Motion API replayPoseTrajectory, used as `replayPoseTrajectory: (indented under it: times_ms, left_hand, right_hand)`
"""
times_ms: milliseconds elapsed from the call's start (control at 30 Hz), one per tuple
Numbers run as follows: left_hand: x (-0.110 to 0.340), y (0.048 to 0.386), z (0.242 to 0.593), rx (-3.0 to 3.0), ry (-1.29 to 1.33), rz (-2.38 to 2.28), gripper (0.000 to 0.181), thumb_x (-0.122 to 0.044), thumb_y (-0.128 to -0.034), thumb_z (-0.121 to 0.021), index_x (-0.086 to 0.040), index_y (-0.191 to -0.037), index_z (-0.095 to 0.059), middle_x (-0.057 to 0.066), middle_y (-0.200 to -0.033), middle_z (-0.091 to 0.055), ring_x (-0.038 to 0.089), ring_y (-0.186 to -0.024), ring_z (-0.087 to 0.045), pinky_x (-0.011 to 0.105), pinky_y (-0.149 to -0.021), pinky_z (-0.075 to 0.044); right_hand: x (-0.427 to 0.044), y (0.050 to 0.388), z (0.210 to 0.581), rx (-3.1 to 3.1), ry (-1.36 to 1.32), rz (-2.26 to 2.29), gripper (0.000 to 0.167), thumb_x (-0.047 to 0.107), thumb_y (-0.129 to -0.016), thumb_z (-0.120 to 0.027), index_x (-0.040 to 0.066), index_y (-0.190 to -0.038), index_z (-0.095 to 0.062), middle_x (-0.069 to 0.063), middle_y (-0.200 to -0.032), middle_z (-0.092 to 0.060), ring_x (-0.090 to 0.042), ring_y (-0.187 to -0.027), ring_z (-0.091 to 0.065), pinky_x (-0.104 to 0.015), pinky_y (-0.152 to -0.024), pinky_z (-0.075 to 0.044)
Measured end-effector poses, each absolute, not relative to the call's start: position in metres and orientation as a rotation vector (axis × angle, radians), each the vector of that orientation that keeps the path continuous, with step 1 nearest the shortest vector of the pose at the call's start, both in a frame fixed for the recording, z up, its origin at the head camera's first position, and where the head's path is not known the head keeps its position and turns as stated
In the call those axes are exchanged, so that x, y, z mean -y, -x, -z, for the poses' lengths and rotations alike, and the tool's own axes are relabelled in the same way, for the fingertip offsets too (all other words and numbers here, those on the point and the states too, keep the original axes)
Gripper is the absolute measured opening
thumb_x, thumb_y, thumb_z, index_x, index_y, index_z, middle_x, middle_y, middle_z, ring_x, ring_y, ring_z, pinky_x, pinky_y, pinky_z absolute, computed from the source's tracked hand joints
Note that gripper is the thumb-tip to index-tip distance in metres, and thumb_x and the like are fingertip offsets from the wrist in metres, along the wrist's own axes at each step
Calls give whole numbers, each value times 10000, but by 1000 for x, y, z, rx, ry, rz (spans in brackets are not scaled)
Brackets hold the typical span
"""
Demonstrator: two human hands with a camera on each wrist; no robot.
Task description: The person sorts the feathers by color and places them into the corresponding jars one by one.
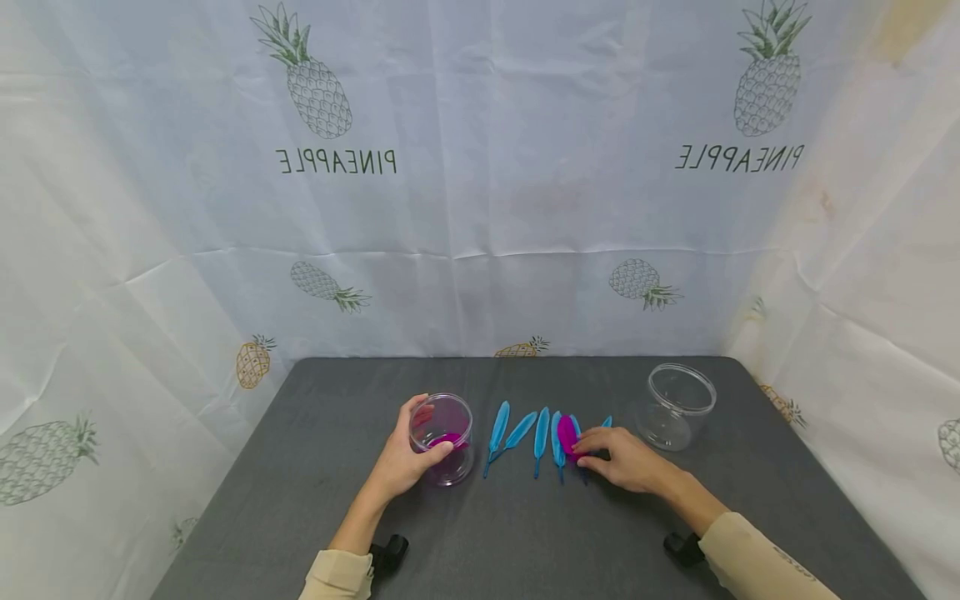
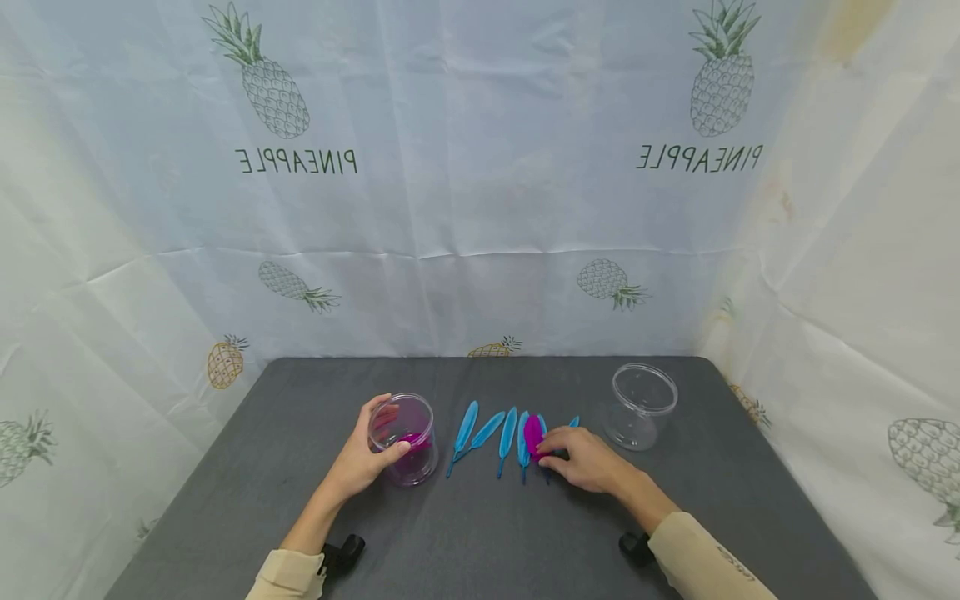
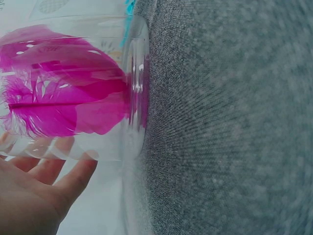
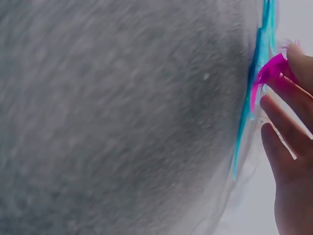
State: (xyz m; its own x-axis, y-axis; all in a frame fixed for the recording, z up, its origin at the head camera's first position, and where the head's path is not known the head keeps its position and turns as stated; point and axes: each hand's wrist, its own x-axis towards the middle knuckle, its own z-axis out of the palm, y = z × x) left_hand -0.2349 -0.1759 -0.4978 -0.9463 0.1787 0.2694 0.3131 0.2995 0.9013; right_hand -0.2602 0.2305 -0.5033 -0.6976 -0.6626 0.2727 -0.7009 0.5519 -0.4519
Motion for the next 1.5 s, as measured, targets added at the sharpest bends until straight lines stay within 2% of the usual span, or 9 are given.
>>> replayPoseTrajectory:
  times_ms: [200, 367, 633, 933, 1233, 1500]
  left_hand:
    - [176, 234, 498, 2440, 459, 1722, 855, -298, -860, -803, -148, -1536, -301, 154, -1492, -468, 388, -1405, -427, 637, -1117, -354]
    - [175, 234, 498, 2442, 452, 1733, 854, -297, -862, -804, -151, -1535, -300, 156, -1497, -465, 386, -1411, -420, 626, -1127, -348]
    - [175, 234, 499, 2443, 455, 1724, 858, -294, -861, -805, -149, -1538, -298, 150, -1494, -467, 382, -1412, -419, 620, -1130, -348]
    - [175, 233, 498, 2443, 457, 1732, 869, -300, -862, -804, -140, -1543, -287, 156, -1498, -461, 380, -1422, -409, 604, -1141, -342]
    - [176, 235, 499, 2420, 471, 1737, 852, -266, -865, -804, -119, -1531, -295, 174, -1484, -467, 382, -1407, -424, 593, -1136, -355]
    - [175, 236, 499, 2418, 485, 1735, 863, -277, -864, -805, -119, -1536, -286, 172, -1485, -464, 376, -1405, -425, 583, -1139, -356]
  right_hand:
    - [-225, 261, 499, 2547, -1138, -874, 117, 81, -902, -771, 90, -1018, -785, 12, -1016, -750, -175, -964, -706, -433, -825, -599]
    - [-222, 260, 495, 2544, -986, -918, 103, 80, -893, -780, 92, -995, -783, 72, -956, -729, -104, -898, -678, -425, -770, -605]
    - [-217, 263, 487, 2426, -902, -982, 80, 48, -879, -787, 74, -955, -786, 18, -917, -736, -86, -799, -664, -401, -644, -593]
    - [-210, 263, 474, 2336, -870, -1058, 112, 1, -879, -772, 54, -977, -782, -21, -912, -750, -85, -735, -675, -299, -617, -586]
    - [-196, 266, 455, 2278, -844, -1077, 131, -10, -893, -753, 51, -1006, -781, -8, -939, -754, -151, -814, -711, -387, -701, -613]
    - [-181, 267, 437, 2223, -865, -1153, 145, 3, -906, -747, 53, -1037, -784, -16, -960, -757, -155, -811, -711, -314, -708, -603]
